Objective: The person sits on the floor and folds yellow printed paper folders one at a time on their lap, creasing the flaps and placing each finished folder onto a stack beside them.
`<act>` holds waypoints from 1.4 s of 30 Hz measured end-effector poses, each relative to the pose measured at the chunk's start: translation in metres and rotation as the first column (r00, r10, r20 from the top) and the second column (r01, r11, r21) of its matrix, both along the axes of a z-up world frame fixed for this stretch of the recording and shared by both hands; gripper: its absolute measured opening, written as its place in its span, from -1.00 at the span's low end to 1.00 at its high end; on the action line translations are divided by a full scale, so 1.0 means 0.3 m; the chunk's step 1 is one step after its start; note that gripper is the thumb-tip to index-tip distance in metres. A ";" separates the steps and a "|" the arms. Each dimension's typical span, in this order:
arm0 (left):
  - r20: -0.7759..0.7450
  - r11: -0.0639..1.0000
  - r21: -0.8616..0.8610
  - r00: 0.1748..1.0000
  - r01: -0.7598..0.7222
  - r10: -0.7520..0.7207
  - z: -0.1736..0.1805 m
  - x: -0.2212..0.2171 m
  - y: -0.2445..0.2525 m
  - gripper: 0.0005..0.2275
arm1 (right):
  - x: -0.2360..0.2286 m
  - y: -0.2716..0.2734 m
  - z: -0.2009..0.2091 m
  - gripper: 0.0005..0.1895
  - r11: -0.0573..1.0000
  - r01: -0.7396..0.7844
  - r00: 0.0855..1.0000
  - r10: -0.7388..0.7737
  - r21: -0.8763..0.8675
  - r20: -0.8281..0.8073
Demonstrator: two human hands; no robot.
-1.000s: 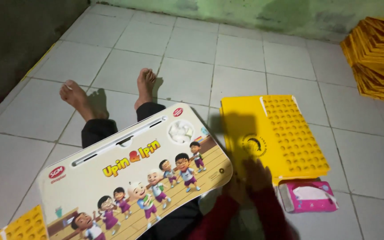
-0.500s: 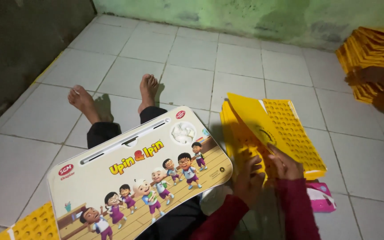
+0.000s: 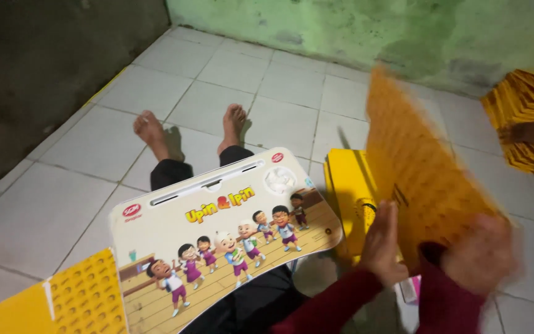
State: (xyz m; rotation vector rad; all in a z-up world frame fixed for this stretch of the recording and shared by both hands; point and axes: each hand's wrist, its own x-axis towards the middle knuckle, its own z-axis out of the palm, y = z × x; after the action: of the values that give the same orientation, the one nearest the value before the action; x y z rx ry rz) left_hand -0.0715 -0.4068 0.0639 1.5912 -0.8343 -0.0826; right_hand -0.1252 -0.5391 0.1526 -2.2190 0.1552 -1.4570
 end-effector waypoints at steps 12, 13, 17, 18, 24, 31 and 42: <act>0.535 0.634 -0.105 0.494 -0.766 0.686 0.234 0.037 0.854 -0.38 | 0.032 0.366 0.099 -0.62 0.133 -0.747 0.617 0.503 0.652 0.605; 0.626 0.568 0.064 0.476 -0.821 0.618 0.225 0.001 0.960 -0.26 | 0.073 0.425 0.058 -0.45 0.032 -0.711 0.608 0.530 0.702 0.591; 0.765 0.325 0.341 0.461 -0.882 0.449 0.156 -0.150 1.256 -0.16 | 0.227 0.470 -0.497 -0.11 -0.430 -0.679 0.244 0.633 0.596 0.735; 0.762 0.313 0.352 0.464 -0.882 0.452 0.092 -0.166 1.286 -0.16 | 0.225 0.512 -0.527 -0.11 -0.440 -0.667 0.244 0.633 0.601 0.734; 0.550 0.398 0.521 0.654 -0.755 0.519 -0.192 -0.225 1.388 -0.44 | 0.171 0.751 -0.455 -0.62 0.938 -0.307 0.876 0.345 0.162 -0.337; 0.490 0.432 0.405 0.590 -0.806 0.641 -0.141 -0.218 1.359 -0.73 | 0.256 0.852 -0.371 -0.16 0.448 -0.886 0.432 0.702 -0.120 -0.566; 0.550 0.241 0.051 0.229 -0.969 0.803 -0.045 -0.298 1.243 -0.85 | 0.205 0.878 -0.342 -0.62 0.696 -0.717 0.654 0.653 -0.037 -0.382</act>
State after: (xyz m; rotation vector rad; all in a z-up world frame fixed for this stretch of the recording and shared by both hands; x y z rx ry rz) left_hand -0.1609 -0.0341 0.0503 2.3250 0.0120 1.1013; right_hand -0.0636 -0.2756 0.0502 -2.2675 -0.6880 -0.6700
